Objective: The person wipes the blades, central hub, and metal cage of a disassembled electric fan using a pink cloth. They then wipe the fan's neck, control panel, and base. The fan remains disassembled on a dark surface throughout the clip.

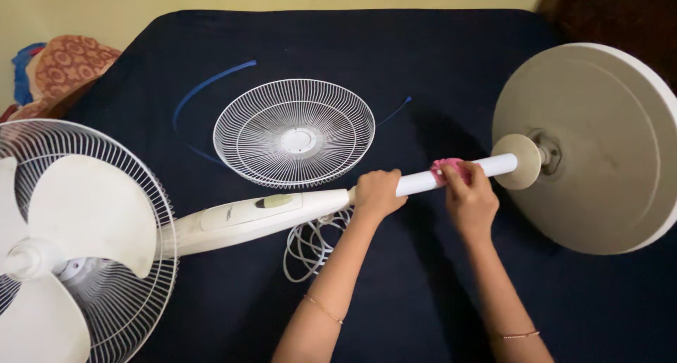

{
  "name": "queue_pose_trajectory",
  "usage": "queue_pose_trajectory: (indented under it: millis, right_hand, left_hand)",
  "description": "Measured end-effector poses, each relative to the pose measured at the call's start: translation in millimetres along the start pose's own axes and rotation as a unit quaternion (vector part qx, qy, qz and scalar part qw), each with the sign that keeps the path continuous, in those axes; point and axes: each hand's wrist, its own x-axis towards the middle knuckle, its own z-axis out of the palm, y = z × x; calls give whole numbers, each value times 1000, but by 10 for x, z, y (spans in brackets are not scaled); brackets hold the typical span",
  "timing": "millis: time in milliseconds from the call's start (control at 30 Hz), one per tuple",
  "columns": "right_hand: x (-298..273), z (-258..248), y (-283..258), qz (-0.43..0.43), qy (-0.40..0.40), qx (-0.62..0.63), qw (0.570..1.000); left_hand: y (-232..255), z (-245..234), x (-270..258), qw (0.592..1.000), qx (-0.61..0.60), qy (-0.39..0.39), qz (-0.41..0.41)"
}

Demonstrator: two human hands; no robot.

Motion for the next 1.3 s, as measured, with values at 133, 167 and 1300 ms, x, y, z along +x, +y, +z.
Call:
queue_pose_trajectory:
  millis: [133, 167, 1300]
  right_hand:
    - [23, -20, 258, 21, 30, -47, 998]
    - [30, -24, 327, 28, 31, -70, 997]
    - [28, -280, 1005, 293, -169, -96, 936]
  left_hand:
    - [46, -54, -25, 1000, -6, -1, -8]
    - [49, -67, -33, 1000, -4, -1, -10]
    - [1005, 249, 688, 997, -69, -33, 7]
